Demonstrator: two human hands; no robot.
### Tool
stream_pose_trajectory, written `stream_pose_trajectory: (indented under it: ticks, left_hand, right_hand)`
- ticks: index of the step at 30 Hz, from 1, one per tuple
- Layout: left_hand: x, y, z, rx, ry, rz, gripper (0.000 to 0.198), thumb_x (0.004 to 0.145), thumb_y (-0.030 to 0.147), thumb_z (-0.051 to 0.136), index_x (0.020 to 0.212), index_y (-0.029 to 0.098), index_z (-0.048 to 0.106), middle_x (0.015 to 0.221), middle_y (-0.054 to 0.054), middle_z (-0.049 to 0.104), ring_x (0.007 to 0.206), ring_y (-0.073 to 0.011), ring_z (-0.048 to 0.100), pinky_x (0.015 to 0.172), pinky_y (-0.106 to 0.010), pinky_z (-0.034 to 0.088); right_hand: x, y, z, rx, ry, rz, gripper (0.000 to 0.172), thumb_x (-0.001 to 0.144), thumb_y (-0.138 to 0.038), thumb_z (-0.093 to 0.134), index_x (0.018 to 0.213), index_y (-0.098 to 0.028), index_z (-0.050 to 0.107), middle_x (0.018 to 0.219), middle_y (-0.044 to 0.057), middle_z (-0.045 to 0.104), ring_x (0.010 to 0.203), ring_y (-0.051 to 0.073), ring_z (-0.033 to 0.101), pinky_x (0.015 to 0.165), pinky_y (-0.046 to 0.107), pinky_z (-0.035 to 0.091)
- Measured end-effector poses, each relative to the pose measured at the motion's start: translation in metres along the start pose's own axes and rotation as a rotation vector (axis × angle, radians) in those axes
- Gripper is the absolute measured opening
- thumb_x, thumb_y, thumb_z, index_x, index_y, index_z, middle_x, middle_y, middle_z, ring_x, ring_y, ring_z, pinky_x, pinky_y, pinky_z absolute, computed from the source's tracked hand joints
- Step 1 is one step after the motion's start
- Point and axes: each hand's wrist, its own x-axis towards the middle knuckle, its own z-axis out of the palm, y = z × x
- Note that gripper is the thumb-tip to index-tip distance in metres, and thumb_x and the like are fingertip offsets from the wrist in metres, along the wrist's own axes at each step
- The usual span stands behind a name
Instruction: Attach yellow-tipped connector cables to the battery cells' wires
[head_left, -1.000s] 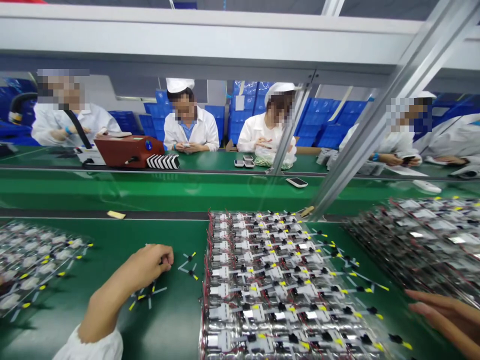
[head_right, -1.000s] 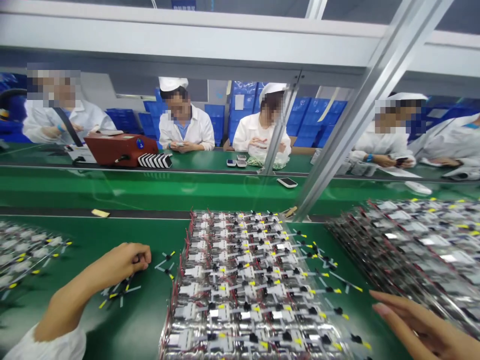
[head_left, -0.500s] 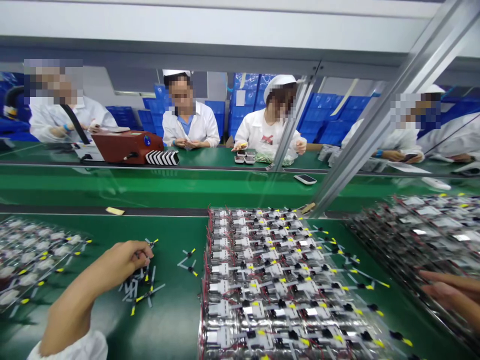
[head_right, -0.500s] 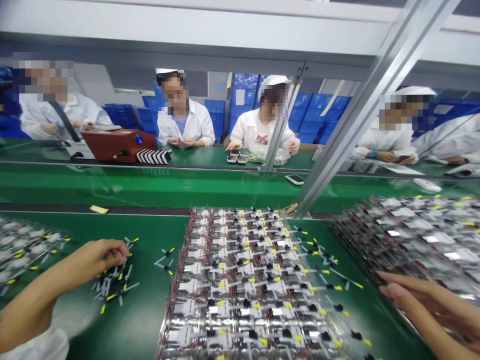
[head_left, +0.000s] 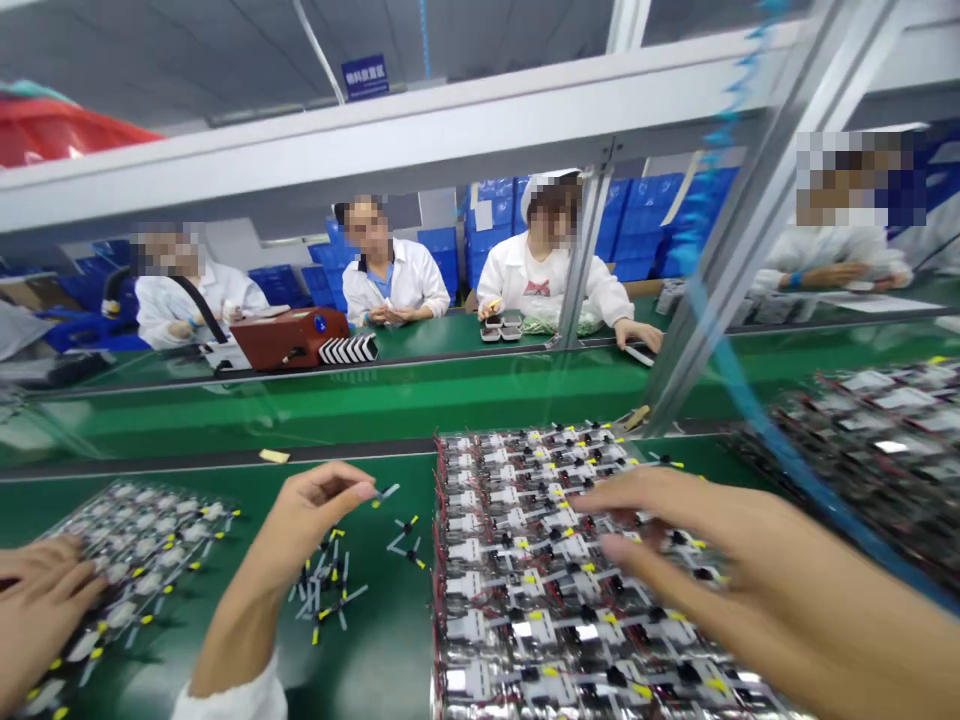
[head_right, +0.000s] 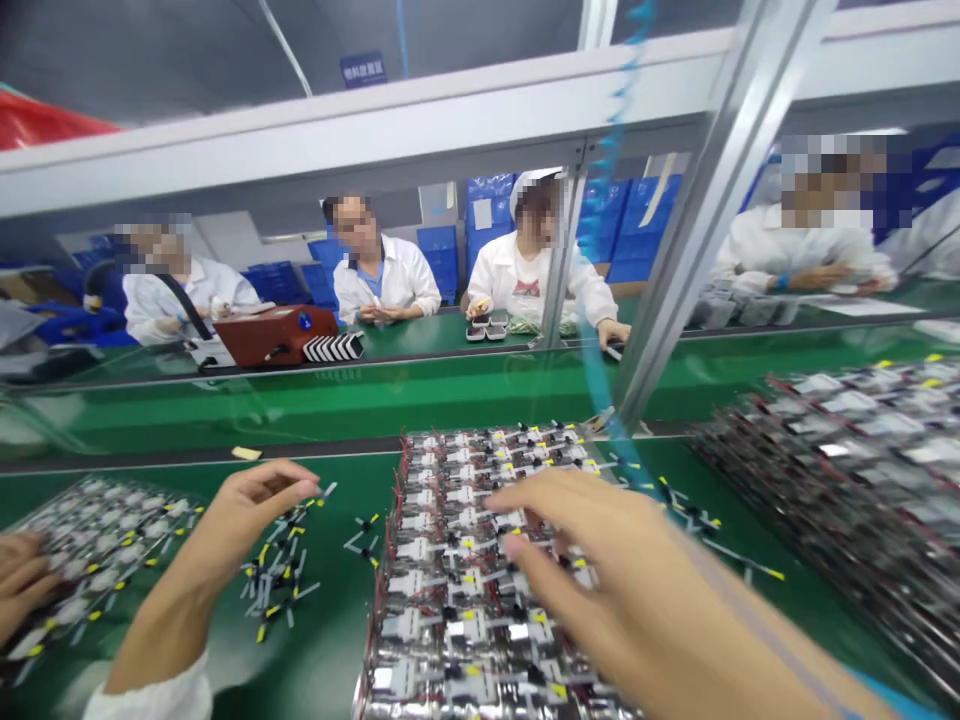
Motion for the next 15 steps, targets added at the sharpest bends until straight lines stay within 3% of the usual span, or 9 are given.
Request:
stream_pose_trajectory:
  ticks: [3, 6, 8, 10, 12, 15]
  left_hand:
    - [-0.001, 0.033, 0.035, -0.119, -0.052, 0.090, 0.034, 0.071, 0.050, 0.077, 0.072, 0.017, 0.071, 0.070, -0.003, 0.070, 0.067, -0.0170, 0.063, 0.065, -0.026, 0.051]
    - [-0.002, 0.059, 0.061, -0.207, -0.123, 0.161, 0.033, 0.072, 0.049, 0.077, 0.072, 0.017, 0.071, 0.068, -0.003, 0.069, 0.064, -0.0155, 0.062, 0.061, -0.025, 0.051]
    - [-0.004, 0.068, 0.069, -0.264, -0.129, 0.208, 0.032, 0.074, 0.048, 0.077, 0.073, 0.017, 0.072, 0.070, -0.004, 0.070, 0.066, -0.0157, 0.063, 0.062, -0.025, 0.052]
    - [-0.007, 0.071, 0.071, -0.296, -0.130, 0.261, 0.028, 0.076, 0.045, 0.077, 0.074, 0.018, 0.072, 0.072, -0.004, 0.071, 0.067, -0.0161, 0.065, 0.062, -0.025, 0.053]
    - [-0.012, 0.070, 0.073, -0.300, -0.105, 0.352, 0.021, 0.080, 0.039, 0.076, 0.076, 0.019, 0.073, 0.072, -0.004, 0.071, 0.068, -0.0160, 0.065, 0.061, -0.024, 0.053]
    - [-0.023, 0.070, 0.077, -0.252, 0.024, 0.629, 0.004, 0.084, 0.025, 0.074, 0.082, 0.022, 0.073, 0.072, -0.002, 0.070, 0.069, -0.0153, 0.064, 0.064, -0.025, 0.053]
  right_hand:
    - [0.026, -0.035, 0.038, 0.000, -0.153, -0.172, 0.036, 0.088, -0.036, 0.066, 0.124, -0.035, 0.061, 0.128, 0.003, 0.062, 0.117, 0.030, 0.057, 0.101, 0.048, 0.044]
    - [0.045, -0.042, 0.058, 0.082, -0.245, -0.101, 0.031, 0.087, -0.025, 0.065, 0.118, -0.026, 0.058, 0.117, 0.006, 0.064, 0.100, 0.024, 0.062, 0.086, 0.038, 0.049]
    - [0.051, -0.039, 0.062, 0.142, -0.249, -0.037, 0.018, 0.088, -0.024, 0.064, 0.105, -0.022, 0.060, 0.103, 0.004, 0.065, 0.088, 0.020, 0.062, 0.077, 0.033, 0.048]
    - [0.050, -0.035, 0.061, 0.195, -0.228, -0.042, 0.008, 0.088, -0.025, 0.062, 0.095, -0.021, 0.060, 0.098, 0.003, 0.063, 0.089, 0.019, 0.060, 0.077, 0.032, 0.046]
    - [0.044, -0.035, 0.058, 0.261, -0.203, -0.014, 0.012, 0.089, -0.030, 0.061, 0.098, -0.022, 0.059, 0.105, 0.004, 0.062, 0.093, 0.019, 0.059, 0.079, 0.032, 0.045]
    - [0.033, -0.039, 0.056, 0.499, -0.228, 0.156, 0.030, 0.087, -0.041, 0.061, 0.109, -0.022, 0.052, 0.104, 0.005, 0.061, 0.086, 0.018, 0.058, 0.073, 0.031, 0.046]
